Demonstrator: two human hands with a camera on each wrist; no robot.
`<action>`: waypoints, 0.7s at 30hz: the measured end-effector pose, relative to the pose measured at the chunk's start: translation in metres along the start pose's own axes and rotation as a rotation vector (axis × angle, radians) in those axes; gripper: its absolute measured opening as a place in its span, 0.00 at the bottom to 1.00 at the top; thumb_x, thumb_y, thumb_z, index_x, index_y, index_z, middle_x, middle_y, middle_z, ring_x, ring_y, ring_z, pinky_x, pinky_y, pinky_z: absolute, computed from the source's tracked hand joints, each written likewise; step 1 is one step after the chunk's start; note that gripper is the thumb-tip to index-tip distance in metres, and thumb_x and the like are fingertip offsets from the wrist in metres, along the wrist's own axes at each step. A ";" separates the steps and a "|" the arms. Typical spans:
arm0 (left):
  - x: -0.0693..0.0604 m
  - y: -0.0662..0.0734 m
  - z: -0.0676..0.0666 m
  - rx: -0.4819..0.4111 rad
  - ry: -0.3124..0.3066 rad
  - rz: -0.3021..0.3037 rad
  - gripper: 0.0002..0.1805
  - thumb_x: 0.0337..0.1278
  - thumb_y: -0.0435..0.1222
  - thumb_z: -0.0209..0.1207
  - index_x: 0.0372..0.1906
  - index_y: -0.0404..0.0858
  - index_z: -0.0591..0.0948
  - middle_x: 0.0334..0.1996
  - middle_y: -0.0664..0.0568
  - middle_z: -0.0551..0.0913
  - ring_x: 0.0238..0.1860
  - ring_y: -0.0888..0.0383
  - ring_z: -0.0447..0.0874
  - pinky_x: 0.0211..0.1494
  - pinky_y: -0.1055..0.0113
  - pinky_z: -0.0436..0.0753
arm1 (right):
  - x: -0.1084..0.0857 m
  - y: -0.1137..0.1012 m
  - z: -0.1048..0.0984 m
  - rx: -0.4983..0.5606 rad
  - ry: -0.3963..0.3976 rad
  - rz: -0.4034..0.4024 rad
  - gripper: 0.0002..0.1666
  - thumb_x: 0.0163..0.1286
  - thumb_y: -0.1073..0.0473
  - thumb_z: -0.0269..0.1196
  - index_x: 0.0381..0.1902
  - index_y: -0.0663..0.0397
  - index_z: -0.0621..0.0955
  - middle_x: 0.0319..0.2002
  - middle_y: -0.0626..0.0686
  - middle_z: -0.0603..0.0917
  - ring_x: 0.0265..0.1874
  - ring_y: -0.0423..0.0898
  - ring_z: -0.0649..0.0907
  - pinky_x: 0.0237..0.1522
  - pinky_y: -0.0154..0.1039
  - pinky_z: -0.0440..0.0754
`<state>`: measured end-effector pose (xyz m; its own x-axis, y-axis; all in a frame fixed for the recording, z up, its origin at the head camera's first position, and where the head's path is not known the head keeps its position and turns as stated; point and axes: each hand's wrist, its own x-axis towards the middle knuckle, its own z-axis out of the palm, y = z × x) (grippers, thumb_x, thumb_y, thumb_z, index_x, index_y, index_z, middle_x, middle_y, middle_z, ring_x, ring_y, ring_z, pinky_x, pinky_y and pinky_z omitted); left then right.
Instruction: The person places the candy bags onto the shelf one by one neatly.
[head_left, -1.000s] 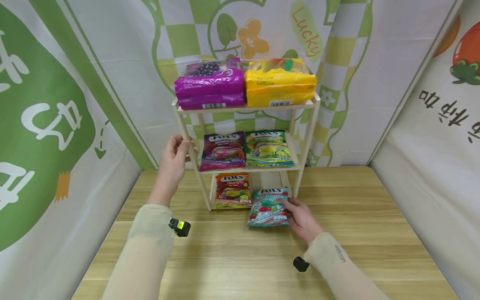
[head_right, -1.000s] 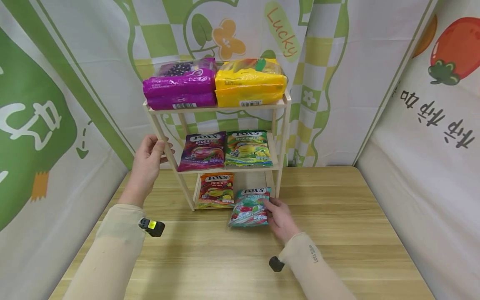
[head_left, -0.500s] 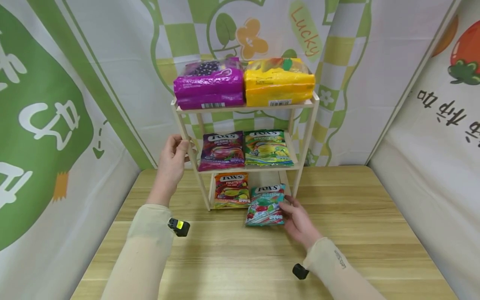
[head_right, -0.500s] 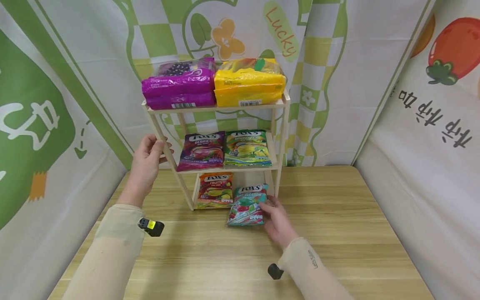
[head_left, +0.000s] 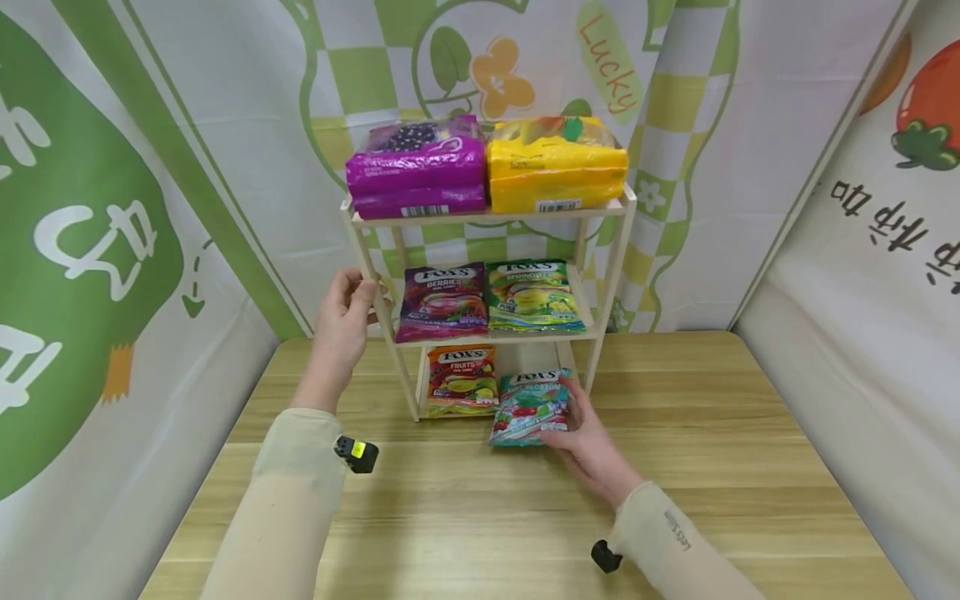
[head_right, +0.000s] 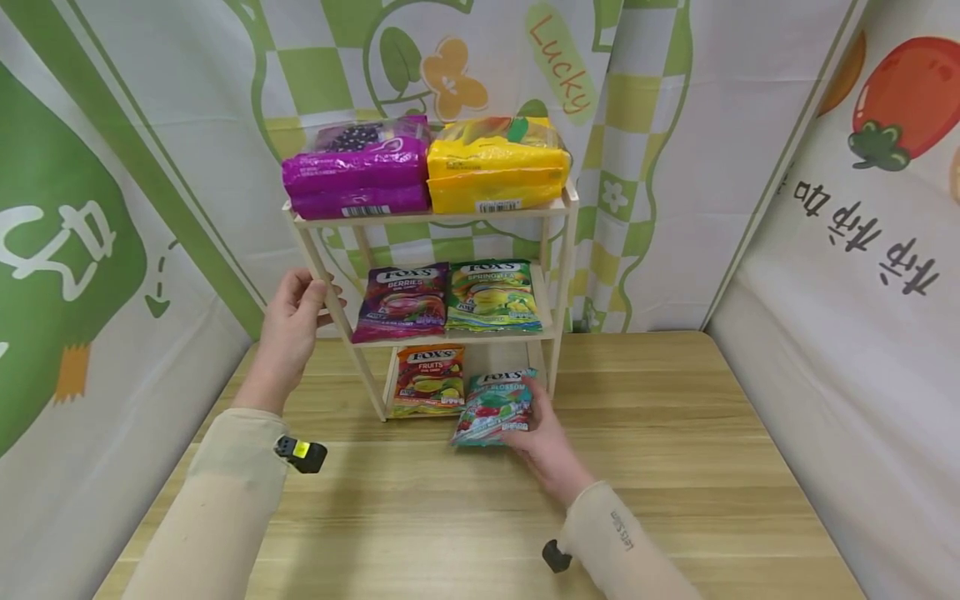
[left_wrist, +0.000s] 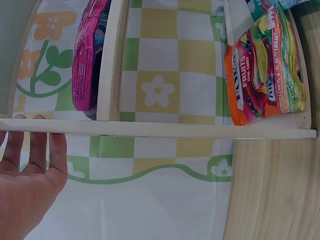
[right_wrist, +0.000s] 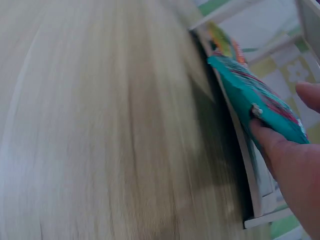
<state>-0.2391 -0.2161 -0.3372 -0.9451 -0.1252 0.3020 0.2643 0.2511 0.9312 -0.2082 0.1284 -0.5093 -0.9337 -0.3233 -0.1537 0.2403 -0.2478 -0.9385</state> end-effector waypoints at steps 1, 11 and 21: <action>0.000 0.000 0.000 0.001 0.000 0.000 0.23 0.80 0.52 0.45 0.60 0.36 0.69 0.52 0.48 0.77 0.53 0.52 0.80 0.63 0.55 0.82 | 0.000 0.000 0.001 -0.081 0.003 -0.013 0.62 0.64 0.79 0.63 0.83 0.34 0.47 0.81 0.59 0.46 0.74 0.62 0.63 0.63 0.49 0.79; -0.001 0.001 0.000 0.011 -0.009 -0.001 0.25 0.79 0.53 0.44 0.61 0.36 0.68 0.53 0.47 0.76 0.54 0.52 0.80 0.63 0.56 0.81 | 0.004 0.015 0.008 -0.846 0.092 -0.212 0.48 0.59 0.77 0.69 0.76 0.47 0.69 0.83 0.60 0.38 0.78 0.70 0.47 0.71 0.67 0.66; 0.000 0.001 0.000 0.007 -0.006 0.003 0.24 0.80 0.52 0.44 0.60 0.36 0.68 0.52 0.48 0.77 0.52 0.53 0.80 0.61 0.58 0.82 | 0.004 0.026 0.007 -1.158 0.262 -0.558 0.21 0.60 0.70 0.73 0.53 0.61 0.85 0.64 0.67 0.78 0.61 0.70 0.77 0.62 0.67 0.76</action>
<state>-0.2392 -0.2164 -0.3365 -0.9454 -0.1187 0.3036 0.2659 0.2582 0.9288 -0.2038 0.1149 -0.5319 -0.8878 -0.2143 0.4074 -0.4359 0.6755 -0.5947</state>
